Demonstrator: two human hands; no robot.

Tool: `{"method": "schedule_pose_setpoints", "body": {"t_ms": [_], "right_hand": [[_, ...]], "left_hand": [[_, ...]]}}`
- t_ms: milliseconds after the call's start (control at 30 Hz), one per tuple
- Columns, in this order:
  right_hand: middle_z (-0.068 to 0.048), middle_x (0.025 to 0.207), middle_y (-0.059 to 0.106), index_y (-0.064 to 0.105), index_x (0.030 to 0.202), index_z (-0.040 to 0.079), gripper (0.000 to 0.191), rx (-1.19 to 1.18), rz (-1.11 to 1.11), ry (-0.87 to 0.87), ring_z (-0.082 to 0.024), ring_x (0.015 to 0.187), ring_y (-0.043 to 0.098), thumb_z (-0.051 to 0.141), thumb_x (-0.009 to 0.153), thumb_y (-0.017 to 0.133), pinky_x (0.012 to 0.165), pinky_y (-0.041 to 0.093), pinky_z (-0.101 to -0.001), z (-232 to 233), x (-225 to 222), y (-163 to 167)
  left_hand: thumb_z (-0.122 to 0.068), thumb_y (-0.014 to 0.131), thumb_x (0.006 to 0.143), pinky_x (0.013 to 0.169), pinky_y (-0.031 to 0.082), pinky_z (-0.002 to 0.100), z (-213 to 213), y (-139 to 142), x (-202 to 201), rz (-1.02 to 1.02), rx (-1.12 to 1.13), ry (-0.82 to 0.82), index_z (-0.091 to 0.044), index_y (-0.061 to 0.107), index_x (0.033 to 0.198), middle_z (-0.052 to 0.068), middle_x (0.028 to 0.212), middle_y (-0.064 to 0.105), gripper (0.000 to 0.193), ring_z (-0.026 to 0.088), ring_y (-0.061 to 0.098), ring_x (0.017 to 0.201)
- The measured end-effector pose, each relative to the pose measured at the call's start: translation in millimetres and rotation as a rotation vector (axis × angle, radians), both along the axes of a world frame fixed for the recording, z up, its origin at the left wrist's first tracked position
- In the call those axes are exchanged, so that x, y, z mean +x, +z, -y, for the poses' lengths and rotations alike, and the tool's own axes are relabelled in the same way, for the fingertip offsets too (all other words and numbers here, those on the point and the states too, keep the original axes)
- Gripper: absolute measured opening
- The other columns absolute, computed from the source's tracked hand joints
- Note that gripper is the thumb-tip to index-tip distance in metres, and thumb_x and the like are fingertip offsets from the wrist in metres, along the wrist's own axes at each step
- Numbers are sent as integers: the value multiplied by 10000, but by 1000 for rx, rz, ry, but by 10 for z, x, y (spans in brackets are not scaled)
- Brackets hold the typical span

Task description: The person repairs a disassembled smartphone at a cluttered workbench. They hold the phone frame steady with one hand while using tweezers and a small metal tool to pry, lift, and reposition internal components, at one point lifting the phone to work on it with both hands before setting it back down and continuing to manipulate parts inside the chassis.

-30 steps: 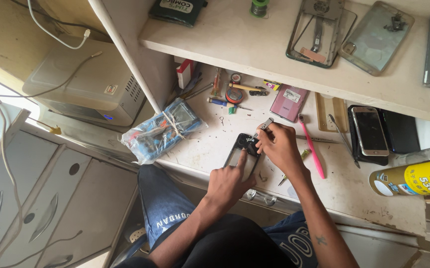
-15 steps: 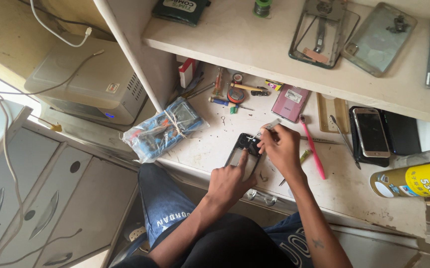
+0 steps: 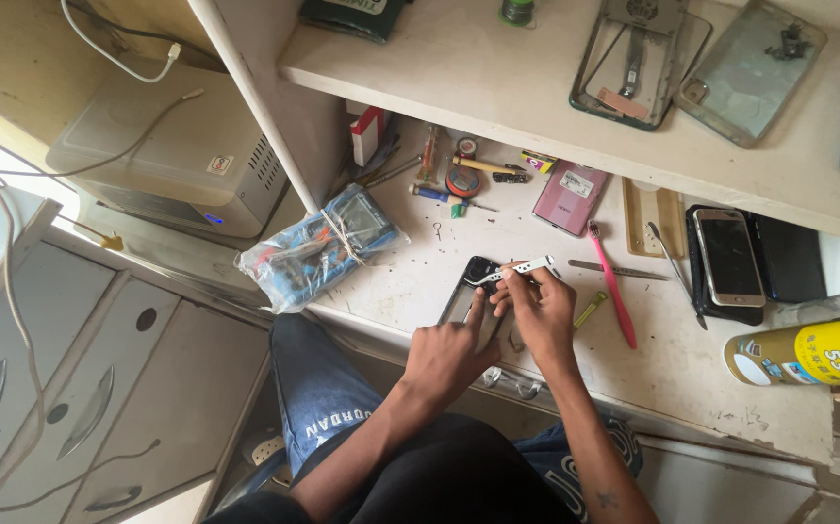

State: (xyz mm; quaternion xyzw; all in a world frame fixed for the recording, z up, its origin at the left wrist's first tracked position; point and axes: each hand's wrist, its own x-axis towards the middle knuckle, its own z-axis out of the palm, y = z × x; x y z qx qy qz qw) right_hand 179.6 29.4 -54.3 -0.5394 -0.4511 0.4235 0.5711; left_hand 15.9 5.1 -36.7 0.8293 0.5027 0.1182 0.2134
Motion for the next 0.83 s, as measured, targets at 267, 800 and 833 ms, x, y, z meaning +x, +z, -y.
{"method": "schedule_pose_setpoints", "body": {"t_ms": [267, 800, 833], "right_hand": [[-130, 847, 700, 665, 1060, -73, 167, -46, -64, -12, -163, 676, 707, 76, 989, 636, 548, 569, -274, 6, 0, -78], [-126, 846, 686, 667, 1065, -68, 184, -30, -121, -18, -172, 685, 691, 103, 1002, 645, 563, 574, -294, 33, -23, -95], [-127, 849, 684, 667, 1067, -66, 184, -32, -119, -19, -173, 686, 691, 105, 1001, 646, 565, 577, -296, 35, -16, -101]], "left_hand": [[-329, 702, 924, 686, 546, 446, 43, -101, -96, 223, 142, 82, -49, 597, 1229, 135, 821, 698, 427, 323, 676, 759], [-309, 752, 879, 875, 404, 446, -159, -28, -216, 271, 362, 139, -72, 681, 1309, 165, 1089, 591, 496, 327, 515, 1014], [-311, 752, 879, 884, 410, 445, -160, -23, -210, 276, 363, 128, -73, 678, 1313, 167, 1105, 583, 500, 326, 512, 1024]]}}
